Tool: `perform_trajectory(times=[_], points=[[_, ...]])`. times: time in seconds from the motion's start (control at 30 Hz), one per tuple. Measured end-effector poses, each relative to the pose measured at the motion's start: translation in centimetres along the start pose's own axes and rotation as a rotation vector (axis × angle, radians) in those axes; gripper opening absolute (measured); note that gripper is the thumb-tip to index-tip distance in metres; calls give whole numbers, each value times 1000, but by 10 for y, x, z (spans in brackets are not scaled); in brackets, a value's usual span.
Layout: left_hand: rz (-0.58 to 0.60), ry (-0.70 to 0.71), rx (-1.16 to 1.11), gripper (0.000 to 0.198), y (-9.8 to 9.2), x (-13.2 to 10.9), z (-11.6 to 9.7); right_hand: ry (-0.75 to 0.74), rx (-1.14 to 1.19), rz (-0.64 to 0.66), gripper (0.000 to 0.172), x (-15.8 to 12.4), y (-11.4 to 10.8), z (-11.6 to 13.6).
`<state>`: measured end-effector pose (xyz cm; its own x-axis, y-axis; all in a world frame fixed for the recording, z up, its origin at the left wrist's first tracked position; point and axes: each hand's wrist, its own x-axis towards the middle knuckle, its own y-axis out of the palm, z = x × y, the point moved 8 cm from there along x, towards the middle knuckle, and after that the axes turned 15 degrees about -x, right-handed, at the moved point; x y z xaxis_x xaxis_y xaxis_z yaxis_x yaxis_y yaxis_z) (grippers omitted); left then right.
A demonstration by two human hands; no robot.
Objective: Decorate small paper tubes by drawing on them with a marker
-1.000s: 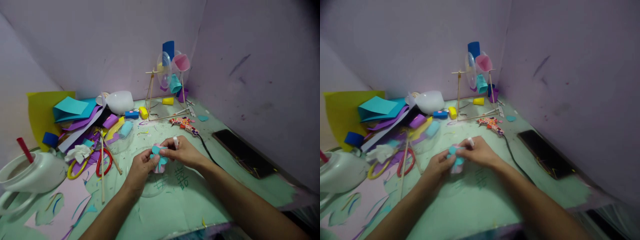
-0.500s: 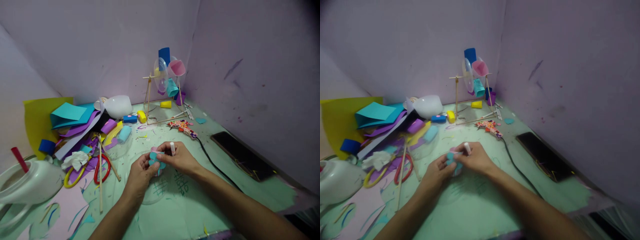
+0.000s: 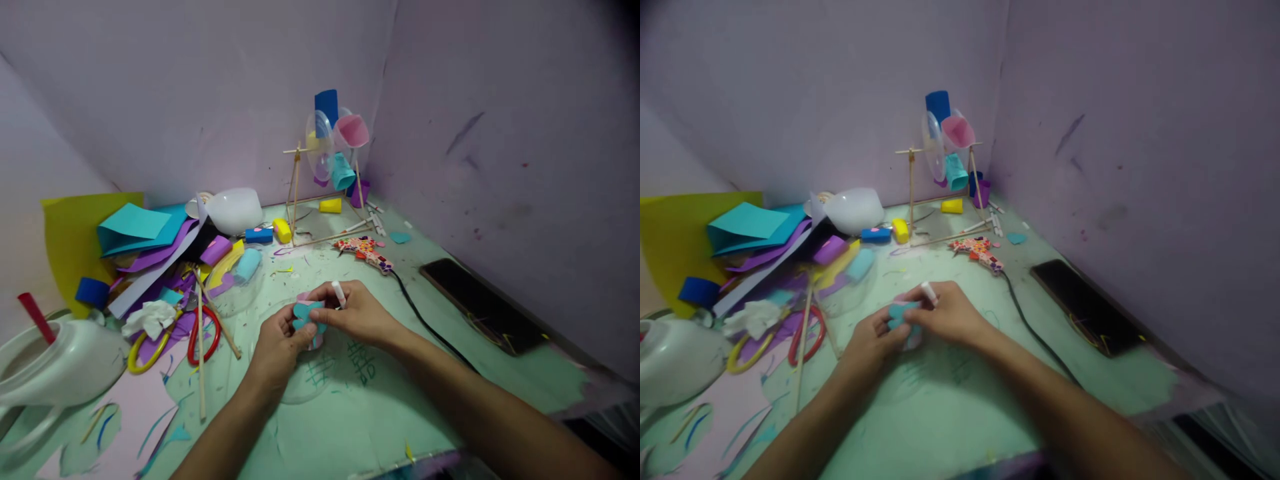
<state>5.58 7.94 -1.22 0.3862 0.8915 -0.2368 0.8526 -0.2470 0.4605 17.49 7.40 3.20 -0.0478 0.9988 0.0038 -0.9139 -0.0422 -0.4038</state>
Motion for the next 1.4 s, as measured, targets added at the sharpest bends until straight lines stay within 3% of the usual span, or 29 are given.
perform_trajectory(times=[0.13, 0.33, 0.6, 0.9, 1.13, 1.4], points=[[23, -21, -10, 40, 0, -1, 1, -62, -83, 88, 27, 0, -4, 8], [62, -81, -135, 38, 8, -2, -3, -141, -112, 107, 22, 2, -19, 13], [37, -201, -197, 37, 10, -6, 4, -154, -39, 197, 22, 3, -5, 4], [26, -150, -191, 30, 9, -5, 3, -88, -15, 55, 18, 4, -7, 5], [-25, -120, -171, 33, 7, -6, 1, -57, 66, 79, 25, 3, -6, 3], [3, -126, -165, 34, 9, -6, 2, -63, -1, 54, 30, 3, -7, 6]])
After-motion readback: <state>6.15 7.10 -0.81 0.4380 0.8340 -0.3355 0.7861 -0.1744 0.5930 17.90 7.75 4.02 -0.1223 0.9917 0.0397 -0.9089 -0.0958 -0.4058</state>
